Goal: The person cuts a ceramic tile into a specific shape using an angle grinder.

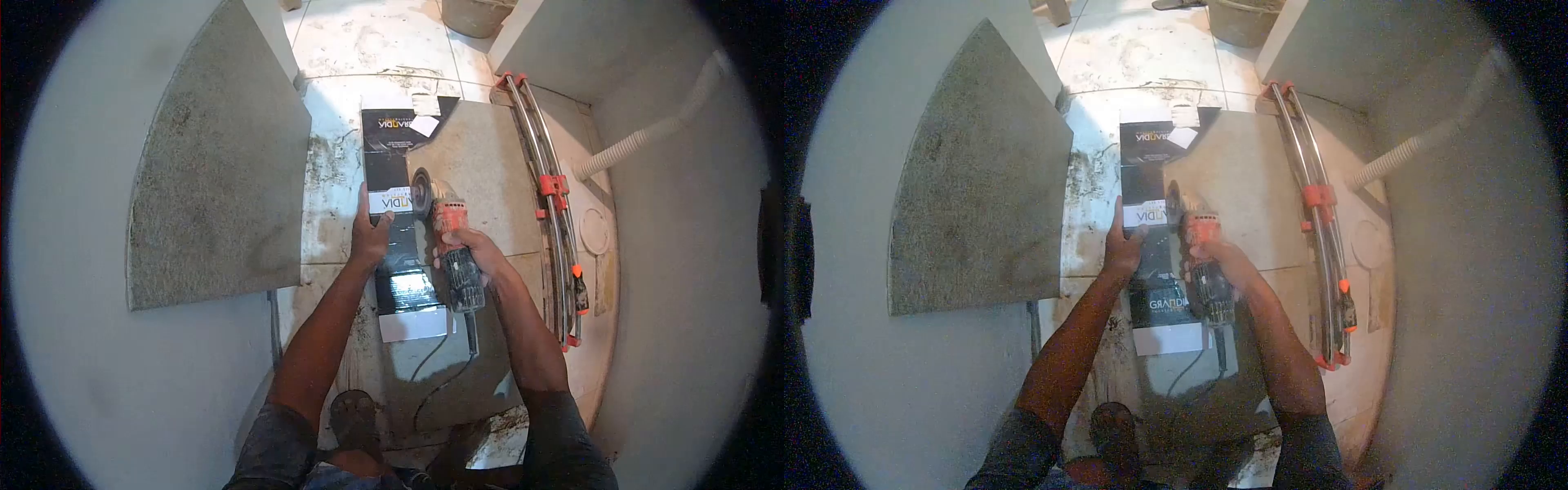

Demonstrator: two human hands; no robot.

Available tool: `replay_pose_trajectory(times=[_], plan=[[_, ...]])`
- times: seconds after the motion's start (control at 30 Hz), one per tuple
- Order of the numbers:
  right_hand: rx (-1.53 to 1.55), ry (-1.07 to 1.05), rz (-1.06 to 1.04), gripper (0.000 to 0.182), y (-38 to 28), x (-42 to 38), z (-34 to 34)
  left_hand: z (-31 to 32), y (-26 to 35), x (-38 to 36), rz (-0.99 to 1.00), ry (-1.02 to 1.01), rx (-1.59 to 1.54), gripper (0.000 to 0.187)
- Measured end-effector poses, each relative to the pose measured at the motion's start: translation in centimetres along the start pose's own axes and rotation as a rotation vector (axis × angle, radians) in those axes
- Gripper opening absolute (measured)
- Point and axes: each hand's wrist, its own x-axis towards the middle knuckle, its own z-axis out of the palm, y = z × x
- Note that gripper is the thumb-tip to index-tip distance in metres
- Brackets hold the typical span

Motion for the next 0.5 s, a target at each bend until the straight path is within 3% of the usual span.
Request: replay_pose_trajectory(times=[0.37, 0.5], plan=[[0.029, 0.025, 0.066, 0.030, 3.0, -5.2, 0.0, 0.1, -1.4, 0.3, -0.055, 0.033, 0.020, 0.084], [0.011, -0.014, 0.065, 0.029, 4.0, -5.9, -0.7, 0.3, 1.4, -0.4, -0.049, 0.032, 0.045, 0.084]])
